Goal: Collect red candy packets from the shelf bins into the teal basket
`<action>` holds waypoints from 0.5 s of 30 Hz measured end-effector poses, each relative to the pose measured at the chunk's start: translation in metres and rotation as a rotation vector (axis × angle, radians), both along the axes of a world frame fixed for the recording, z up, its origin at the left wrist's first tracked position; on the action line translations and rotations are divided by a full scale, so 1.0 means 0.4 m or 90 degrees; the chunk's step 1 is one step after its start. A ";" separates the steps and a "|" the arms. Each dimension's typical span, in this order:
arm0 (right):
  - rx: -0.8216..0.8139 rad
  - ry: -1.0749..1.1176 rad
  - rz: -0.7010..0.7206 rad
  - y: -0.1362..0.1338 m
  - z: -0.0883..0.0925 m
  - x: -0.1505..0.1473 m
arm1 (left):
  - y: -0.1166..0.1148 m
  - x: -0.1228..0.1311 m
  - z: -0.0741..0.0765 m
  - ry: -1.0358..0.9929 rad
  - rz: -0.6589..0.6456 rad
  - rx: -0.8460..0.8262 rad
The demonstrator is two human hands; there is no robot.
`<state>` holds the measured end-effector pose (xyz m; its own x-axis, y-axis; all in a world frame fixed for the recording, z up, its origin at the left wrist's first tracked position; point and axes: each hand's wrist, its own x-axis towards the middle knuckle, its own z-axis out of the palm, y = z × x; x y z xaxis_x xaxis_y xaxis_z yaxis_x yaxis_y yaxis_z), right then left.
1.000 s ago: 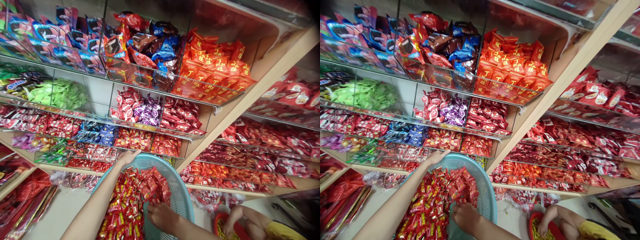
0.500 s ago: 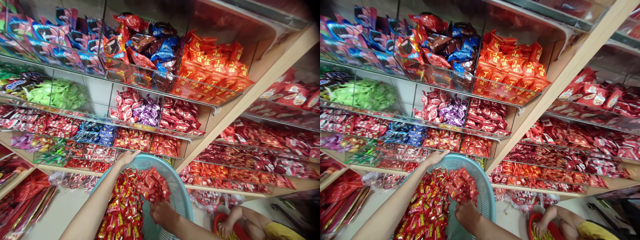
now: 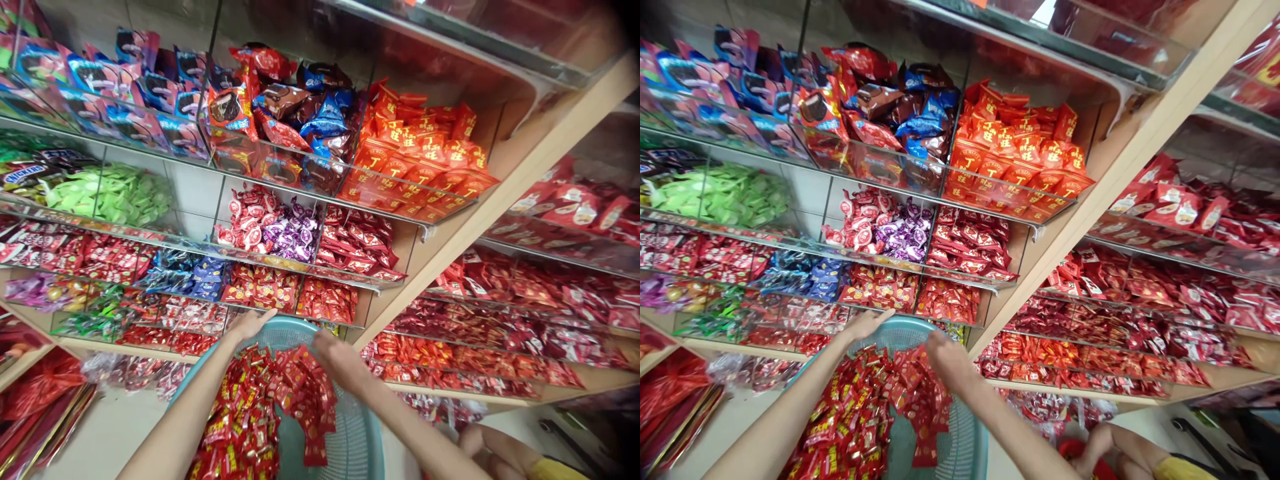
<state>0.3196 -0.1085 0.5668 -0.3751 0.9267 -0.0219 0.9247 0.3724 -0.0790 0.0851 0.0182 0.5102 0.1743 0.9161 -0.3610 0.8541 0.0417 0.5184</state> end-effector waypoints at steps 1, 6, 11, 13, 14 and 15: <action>0.023 0.002 -0.085 0.039 0.016 0.024 | 0.001 0.000 -0.001 0.004 0.003 0.001; 0.066 -0.046 -0.419 0.198 0.017 0.141 | 0.005 -0.003 -0.009 -0.007 0.005 0.002; 0.059 -0.036 -0.472 0.267 -0.014 0.174 | 0.007 -0.007 -0.018 -0.016 0.010 0.003; 0.058 -0.035 -0.468 0.278 -0.021 0.173 | 0.008 -0.007 -0.020 -0.015 0.012 0.002; 0.057 -0.035 -0.466 0.281 -0.023 0.172 | 0.009 -0.007 -0.020 -0.014 0.014 0.001; 0.058 -0.036 -0.464 0.283 -0.024 0.173 | 0.009 -0.007 -0.020 -0.014 0.016 0.001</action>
<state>0.3888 0.0046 0.5573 0.3364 0.9394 0.0655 0.9417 -0.3357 -0.0217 0.0824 0.0217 0.5023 0.1588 0.9212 -0.3552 0.8409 0.0623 0.5376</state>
